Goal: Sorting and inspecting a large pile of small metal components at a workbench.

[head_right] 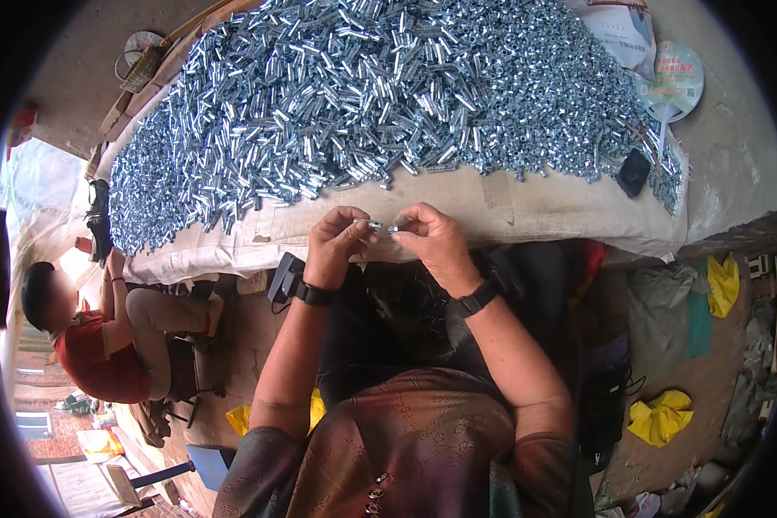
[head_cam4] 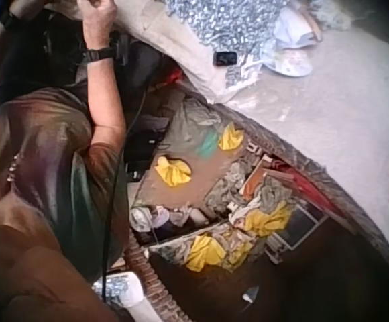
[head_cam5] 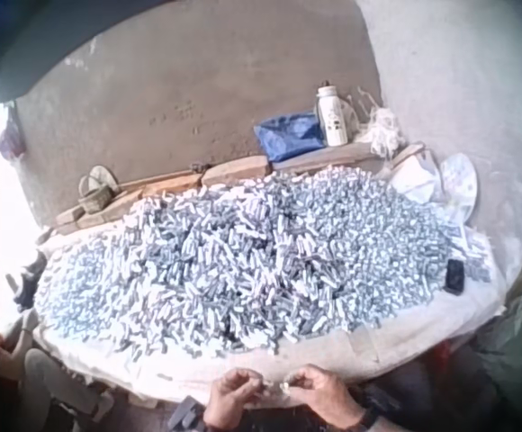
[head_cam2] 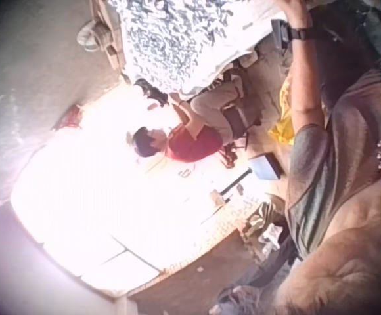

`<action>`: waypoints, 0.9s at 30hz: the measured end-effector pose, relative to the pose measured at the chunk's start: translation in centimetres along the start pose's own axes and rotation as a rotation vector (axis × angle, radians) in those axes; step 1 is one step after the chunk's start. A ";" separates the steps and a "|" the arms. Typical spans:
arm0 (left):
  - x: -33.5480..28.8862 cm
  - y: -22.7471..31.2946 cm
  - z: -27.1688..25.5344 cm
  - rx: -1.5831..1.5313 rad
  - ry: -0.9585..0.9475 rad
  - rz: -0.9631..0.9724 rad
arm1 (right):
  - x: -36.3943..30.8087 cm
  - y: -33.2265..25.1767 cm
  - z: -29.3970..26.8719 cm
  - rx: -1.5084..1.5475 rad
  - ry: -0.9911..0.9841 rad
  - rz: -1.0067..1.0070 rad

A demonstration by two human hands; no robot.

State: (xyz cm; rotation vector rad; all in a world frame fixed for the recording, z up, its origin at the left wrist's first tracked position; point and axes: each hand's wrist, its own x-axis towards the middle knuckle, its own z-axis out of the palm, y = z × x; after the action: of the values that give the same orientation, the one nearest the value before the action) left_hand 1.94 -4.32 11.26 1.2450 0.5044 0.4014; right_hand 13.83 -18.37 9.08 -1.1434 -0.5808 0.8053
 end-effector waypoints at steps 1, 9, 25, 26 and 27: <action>-0.1 0.0 0.1 -0.004 -0.008 -0.004 | 0.0 0.1 0.1 0.014 -0.010 0.004; -0.3 -0.5 0.4 -0.040 -0.070 0.027 | -0.1 0.7 0.0 0.124 -0.031 0.024; 0.3 -0.6 1.1 -0.102 -0.108 0.030 | -0.1 0.0 0.9 -0.529 0.181 -0.469; 0.3 -0.6 1.2 -0.100 -0.101 0.026 | 0.0 -0.2 0.9 -0.632 0.196 -0.560; 0.3 -0.7 1.3 -0.100 -0.102 0.024 | -0.1 -0.2 0.8 -0.633 0.197 -0.559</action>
State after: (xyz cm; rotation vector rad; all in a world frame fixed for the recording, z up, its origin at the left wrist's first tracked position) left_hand 2.97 -5.34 10.85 1.1689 0.3783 0.3773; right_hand 13.20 -17.98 9.53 -1.5083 -0.9688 0.0104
